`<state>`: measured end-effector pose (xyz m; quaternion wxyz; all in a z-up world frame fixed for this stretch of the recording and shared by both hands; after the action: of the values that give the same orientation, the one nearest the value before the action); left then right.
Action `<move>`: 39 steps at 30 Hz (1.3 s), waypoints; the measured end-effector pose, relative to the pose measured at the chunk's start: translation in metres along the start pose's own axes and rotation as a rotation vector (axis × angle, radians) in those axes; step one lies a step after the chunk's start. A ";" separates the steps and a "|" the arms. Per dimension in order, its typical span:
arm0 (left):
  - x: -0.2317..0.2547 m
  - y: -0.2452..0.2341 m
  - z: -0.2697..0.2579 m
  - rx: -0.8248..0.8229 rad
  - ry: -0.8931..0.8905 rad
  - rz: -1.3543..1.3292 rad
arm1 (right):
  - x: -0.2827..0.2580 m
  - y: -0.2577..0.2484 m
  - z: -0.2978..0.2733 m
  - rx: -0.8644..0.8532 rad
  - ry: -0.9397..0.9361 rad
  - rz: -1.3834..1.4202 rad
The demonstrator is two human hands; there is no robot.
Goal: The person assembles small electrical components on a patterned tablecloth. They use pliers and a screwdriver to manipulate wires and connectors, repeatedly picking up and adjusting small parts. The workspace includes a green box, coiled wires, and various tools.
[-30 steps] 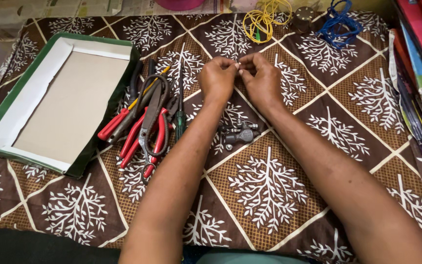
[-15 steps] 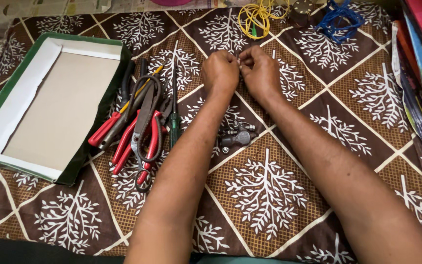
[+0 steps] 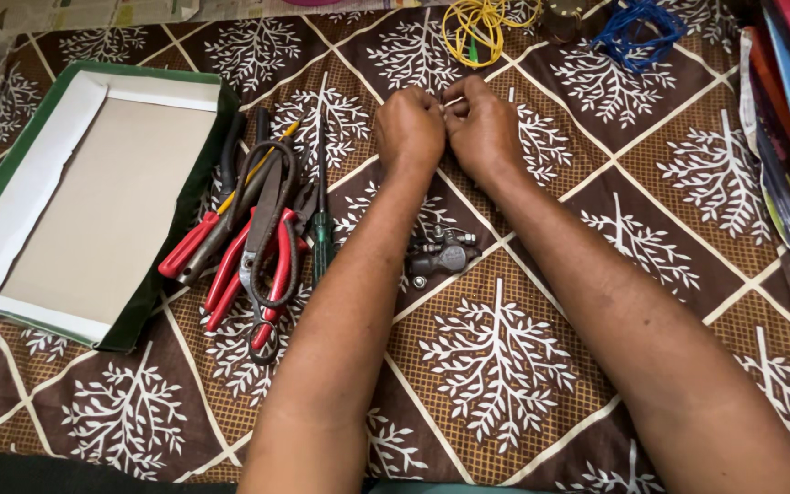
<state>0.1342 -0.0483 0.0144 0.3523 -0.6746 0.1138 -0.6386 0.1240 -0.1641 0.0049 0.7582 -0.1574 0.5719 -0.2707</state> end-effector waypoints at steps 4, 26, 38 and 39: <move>-0.007 -0.004 0.006 0.022 0.078 0.012 | 0.003 -0.003 -0.001 0.010 -0.052 0.009; -0.013 -0.021 -0.003 -0.057 0.096 -0.085 | 0.005 -0.016 -0.016 0.011 -0.108 0.129; -0.020 -0.062 -0.049 -0.189 0.325 -0.110 | -0.020 -0.036 -0.057 -0.286 -0.213 0.000; -0.021 -0.066 -0.054 -0.209 0.356 -0.105 | -0.022 -0.039 -0.062 -0.312 -0.242 -0.004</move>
<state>0.0603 -0.0052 0.0353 0.2208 -0.5890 0.2044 -0.7501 0.0519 -0.1782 0.0249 0.7875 -0.3054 0.5110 -0.1596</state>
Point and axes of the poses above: each hand's wrist, its own z-axis towards the middle knuckle, its own y-axis out of the palm, x = y × z, the point moved 2 cm from there along z, towards the middle knuckle, and after that the axes turned 1 degree about -z, right-handed, at the moved point
